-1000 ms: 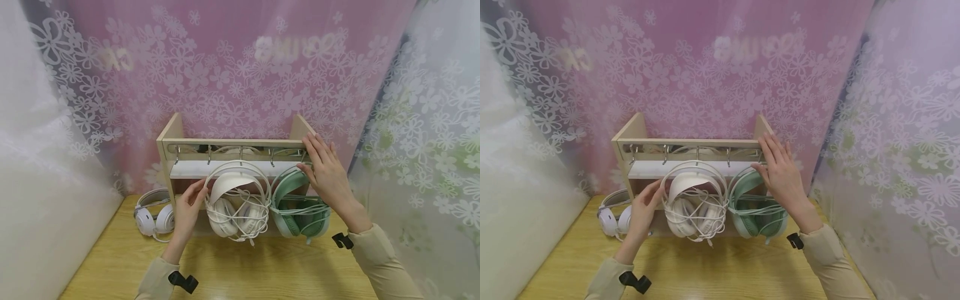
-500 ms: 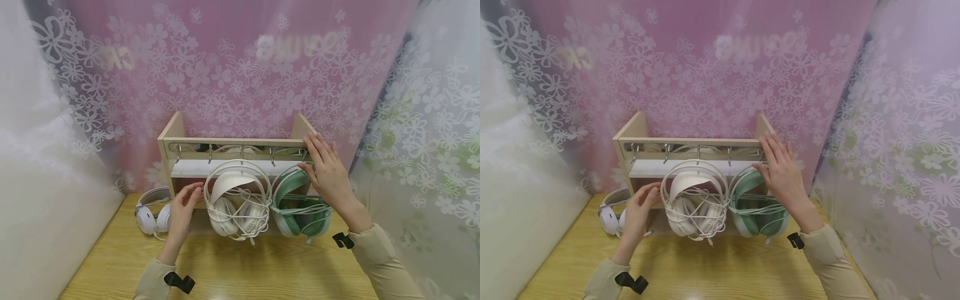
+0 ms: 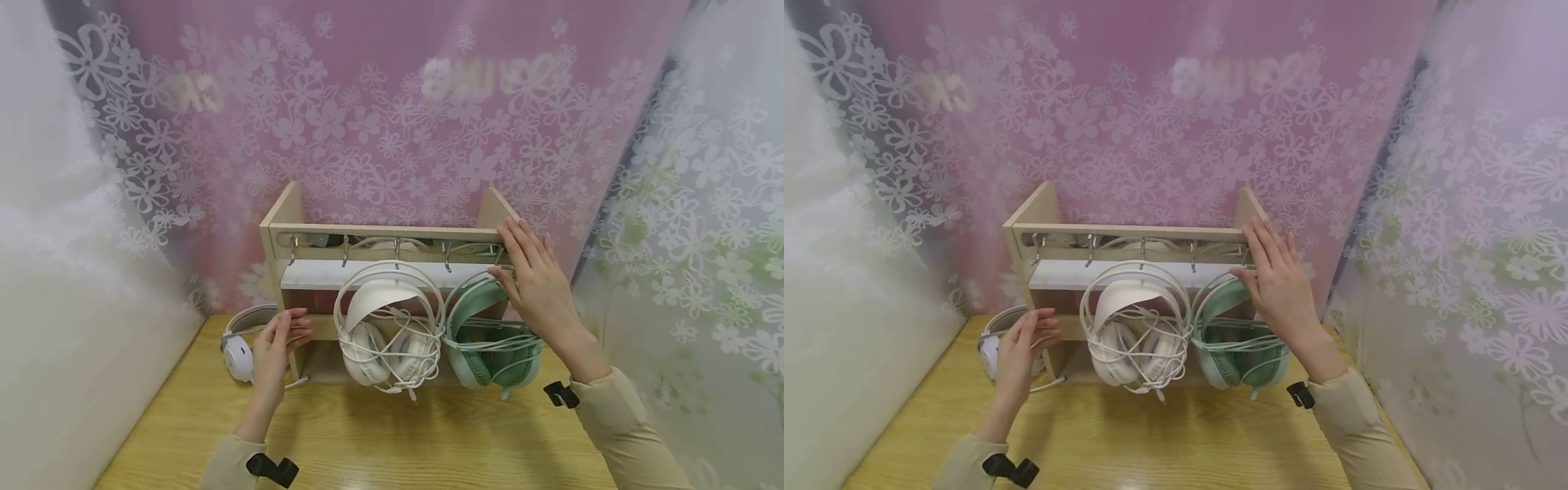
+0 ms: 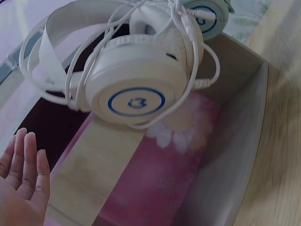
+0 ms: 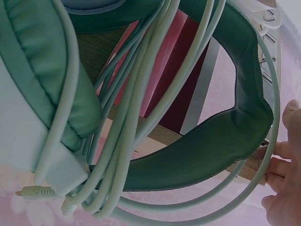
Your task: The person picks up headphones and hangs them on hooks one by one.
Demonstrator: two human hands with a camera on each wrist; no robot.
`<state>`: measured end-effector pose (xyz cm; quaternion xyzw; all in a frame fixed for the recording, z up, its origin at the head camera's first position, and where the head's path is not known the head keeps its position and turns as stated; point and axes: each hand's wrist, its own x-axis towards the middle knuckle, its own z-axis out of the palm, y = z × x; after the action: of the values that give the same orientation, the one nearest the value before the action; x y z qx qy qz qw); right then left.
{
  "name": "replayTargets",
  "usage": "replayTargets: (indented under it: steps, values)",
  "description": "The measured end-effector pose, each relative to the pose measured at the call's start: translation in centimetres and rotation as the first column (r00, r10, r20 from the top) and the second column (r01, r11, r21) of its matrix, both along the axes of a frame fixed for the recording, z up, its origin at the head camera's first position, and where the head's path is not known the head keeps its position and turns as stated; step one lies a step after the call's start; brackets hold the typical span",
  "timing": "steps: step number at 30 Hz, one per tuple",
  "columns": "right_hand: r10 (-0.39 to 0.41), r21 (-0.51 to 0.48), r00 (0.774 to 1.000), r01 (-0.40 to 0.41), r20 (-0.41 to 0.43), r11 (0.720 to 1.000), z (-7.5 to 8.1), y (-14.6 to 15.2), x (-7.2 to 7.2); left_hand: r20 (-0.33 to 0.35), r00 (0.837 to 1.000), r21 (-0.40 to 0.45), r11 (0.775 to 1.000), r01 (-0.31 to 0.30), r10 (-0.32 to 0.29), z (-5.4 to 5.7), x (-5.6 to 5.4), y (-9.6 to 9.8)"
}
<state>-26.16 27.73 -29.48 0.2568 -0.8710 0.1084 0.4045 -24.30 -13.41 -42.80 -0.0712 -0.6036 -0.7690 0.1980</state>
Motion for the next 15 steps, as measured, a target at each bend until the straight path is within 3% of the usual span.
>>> replayTargets:
  steps: [10,15]
  values:
    - [-0.003,-0.002,1.0,0.003,0.009,1.0,0.0,-0.1,0.0,-0.018,0.992,-0.005,0.992,-0.125,0.124,-1.4,-0.5,-4.1]
    - [-0.002,0.0,1.0,0.002,0.002,1.0,0.0,-0.1,0.0,-0.056,0.979,-0.072,0.977,-0.2,0.196,-2.3,-1.2,-6.0]
